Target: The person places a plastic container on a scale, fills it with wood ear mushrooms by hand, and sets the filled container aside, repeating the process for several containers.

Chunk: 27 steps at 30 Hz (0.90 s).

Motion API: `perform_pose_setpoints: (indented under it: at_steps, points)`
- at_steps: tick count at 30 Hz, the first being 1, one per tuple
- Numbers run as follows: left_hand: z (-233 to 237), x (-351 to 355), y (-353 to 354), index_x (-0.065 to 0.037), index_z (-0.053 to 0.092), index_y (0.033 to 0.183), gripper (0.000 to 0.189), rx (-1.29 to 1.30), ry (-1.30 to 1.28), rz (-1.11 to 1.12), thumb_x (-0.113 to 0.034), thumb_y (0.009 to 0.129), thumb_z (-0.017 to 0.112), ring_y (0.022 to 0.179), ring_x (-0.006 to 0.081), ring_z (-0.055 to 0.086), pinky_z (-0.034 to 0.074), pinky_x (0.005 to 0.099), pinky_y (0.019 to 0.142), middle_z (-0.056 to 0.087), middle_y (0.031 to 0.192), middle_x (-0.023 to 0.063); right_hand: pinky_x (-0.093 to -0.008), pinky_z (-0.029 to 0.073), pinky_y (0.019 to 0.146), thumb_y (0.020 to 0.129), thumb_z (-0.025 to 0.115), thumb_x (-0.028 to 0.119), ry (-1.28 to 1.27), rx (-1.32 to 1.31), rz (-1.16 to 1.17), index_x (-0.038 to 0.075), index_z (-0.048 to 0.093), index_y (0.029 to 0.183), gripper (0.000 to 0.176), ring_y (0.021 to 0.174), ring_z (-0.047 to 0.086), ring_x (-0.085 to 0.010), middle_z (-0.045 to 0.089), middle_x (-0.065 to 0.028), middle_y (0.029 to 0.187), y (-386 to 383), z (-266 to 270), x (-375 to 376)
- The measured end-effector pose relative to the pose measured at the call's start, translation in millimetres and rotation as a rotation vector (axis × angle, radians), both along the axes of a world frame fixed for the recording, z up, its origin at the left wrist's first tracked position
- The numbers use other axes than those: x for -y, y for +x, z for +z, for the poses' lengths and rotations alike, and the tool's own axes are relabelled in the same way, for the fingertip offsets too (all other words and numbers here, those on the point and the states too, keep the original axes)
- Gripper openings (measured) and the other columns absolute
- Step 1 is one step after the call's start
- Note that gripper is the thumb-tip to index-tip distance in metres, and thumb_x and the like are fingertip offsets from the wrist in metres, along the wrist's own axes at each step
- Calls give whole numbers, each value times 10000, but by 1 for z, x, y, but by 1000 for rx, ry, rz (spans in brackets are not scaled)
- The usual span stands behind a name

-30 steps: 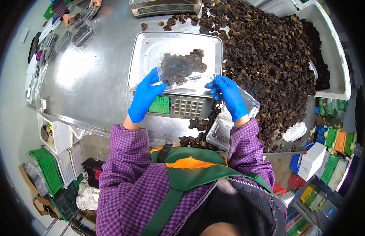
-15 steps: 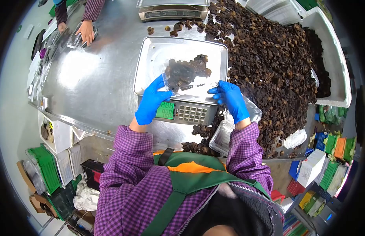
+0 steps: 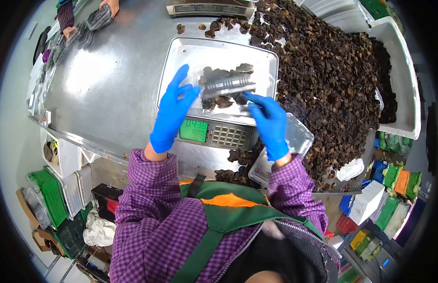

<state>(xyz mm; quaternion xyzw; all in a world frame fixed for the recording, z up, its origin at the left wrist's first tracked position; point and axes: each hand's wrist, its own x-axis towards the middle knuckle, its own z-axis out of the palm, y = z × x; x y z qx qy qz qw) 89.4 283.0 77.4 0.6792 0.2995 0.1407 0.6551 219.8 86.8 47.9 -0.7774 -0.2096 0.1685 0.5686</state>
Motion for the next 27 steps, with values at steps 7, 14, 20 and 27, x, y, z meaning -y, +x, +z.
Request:
perform_pose_setpoints:
  at_steps: [7, 14, 20, 27]
  points:
    - [1, -13, 9, -89, 361, 1440, 602, 85, -178, 2, -440, 961, 457, 1280, 273, 429, 335, 397, 1052, 397, 1444, 129, -326, 518, 651, 792, 696, 239, -509, 579, 461, 196, 694, 1057, 269, 725, 642, -215, 641, -74, 837, 5, -15, -62]
    - [-16, -14, 7, -102, 491, 1358, 471, 48, -127, 30, -291, 931, 556, 1259, 258, 459, 368, 381, 1032, 437, 1413, 123, -310, 488, 596, 802, 677, 163, -39, -19, 296, 112, 707, 956, 165, 649, 610, -179, 641, -80, 790, 15, -36, -47]
    - [-37, 5, -1, -129, 683, 1091, 343, 69, 527, -84, -83, 756, 738, 1173, 251, 530, 425, 367, 984, 527, 1305, 133, -337, 504, 633, 808, 667, 176, -230, 290, 410, 129, 698, 1007, 207, 702, 631, -215, 647, -85, 843, 4, -7, -49]
    - [-49, 12, -7, -145, 684, 1098, 404, 24, 617, -68, -32, 714, 739, 1134, 253, 563, 454, 361, 964, 519, 1313, 146, -381, 506, 653, 825, 638, 191, -273, 331, 337, 126, 679, 966, 160, 757, 640, -283, 644, -93, 859, 3, -17, -55]
